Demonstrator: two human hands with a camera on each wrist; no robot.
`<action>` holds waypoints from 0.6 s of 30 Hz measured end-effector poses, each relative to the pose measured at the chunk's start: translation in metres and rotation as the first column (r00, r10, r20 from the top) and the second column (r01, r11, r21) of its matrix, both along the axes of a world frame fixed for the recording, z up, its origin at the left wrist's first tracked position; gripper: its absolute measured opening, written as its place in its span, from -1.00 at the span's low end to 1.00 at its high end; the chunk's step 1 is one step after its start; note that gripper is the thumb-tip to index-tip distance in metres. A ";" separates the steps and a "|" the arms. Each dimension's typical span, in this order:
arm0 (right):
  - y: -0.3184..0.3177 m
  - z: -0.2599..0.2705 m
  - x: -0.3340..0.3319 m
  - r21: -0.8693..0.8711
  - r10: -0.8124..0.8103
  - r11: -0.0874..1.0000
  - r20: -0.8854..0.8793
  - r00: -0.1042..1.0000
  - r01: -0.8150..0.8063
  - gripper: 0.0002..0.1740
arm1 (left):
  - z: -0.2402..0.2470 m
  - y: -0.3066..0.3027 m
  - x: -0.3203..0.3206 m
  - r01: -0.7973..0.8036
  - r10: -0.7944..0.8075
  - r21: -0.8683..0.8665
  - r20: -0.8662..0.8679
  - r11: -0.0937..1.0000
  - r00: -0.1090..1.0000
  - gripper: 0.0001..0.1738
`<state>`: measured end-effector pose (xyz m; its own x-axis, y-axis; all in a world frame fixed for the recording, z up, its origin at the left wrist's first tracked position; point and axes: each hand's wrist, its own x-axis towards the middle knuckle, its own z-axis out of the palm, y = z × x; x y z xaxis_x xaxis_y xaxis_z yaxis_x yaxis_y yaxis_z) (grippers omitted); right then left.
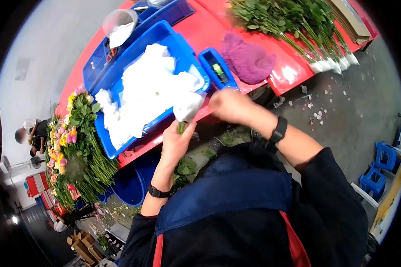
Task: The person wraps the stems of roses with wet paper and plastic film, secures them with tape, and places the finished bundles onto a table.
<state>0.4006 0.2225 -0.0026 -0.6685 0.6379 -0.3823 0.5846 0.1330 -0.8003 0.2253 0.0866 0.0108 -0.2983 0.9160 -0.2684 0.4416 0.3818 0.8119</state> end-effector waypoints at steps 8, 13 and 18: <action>0.071 -0.049 0.036 0.052 -0.088 0.993 -0.235 0.968 0.103 -0.77 | -0.070 0.038 0.082 0.262 -0.319 -0.276 -0.189 0.925 0.929 -0.63; -0.002 0.005 0.111 0.080 0.102 0.993 -0.148 0.984 -0.091 -0.78 | -0.064 0.071 0.106 0.327 -0.302 -0.205 0.144 0.922 0.942 -0.66; -0.012 -0.060 0.137 -0.430 -0.400 0.895 -0.654 0.642 0.120 -0.68 | -0.004 0.071 0.129 0.490 -0.149 -0.380 0.653 0.785 0.743 -0.71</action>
